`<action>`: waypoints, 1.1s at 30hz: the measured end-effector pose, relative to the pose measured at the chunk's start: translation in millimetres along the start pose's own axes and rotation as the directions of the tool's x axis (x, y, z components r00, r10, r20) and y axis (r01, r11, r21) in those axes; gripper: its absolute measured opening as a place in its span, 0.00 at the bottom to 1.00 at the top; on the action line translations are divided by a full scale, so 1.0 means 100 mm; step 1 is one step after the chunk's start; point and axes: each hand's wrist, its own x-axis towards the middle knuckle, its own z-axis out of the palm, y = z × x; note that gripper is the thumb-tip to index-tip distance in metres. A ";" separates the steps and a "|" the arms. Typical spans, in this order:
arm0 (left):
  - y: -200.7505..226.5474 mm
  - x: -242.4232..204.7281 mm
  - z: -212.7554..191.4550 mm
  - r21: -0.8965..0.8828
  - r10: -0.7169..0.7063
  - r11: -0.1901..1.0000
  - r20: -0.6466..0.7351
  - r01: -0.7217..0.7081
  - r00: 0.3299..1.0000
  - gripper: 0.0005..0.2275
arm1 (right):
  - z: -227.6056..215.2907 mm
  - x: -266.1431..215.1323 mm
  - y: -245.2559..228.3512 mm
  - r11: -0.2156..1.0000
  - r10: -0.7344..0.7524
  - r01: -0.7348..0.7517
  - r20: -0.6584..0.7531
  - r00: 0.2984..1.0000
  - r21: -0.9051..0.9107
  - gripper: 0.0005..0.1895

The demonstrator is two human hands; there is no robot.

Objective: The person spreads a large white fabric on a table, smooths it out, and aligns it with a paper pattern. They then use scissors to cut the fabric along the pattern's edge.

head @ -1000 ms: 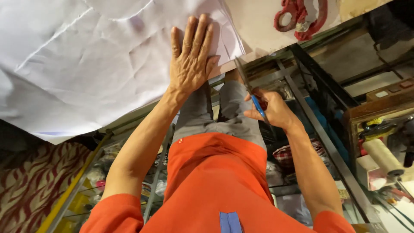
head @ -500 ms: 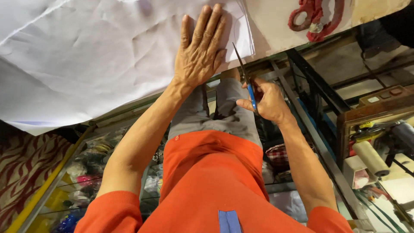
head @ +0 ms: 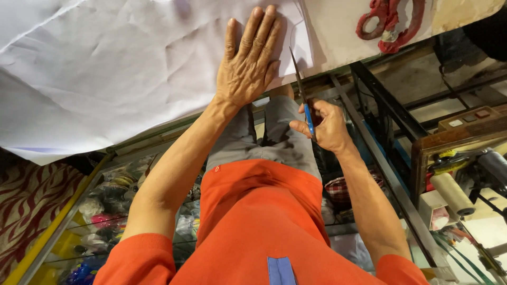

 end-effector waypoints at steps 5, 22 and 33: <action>-0.01 0.00 0.00 -0.010 0.009 1.000 0.000 -0.009 1.000 0.25 | 0.05 -0.01 0.02 0.997 0.031 -0.027 -0.049 0.998 0.073 0.18; -0.01 0.02 0.02 0.023 -0.025 0.999 0.054 0.024 0.998 0.25 | 0.20 0.13 -0.07 0.988 -0.152 0.149 -0.135 0.979 -0.032 0.18; -0.45 0.25 0.00 0.214 0.240 0.958 -0.223 -0.192 0.945 0.21 | 0.04 0.16 -0.22 0.989 -0.053 0.040 0.085 0.995 0.145 0.17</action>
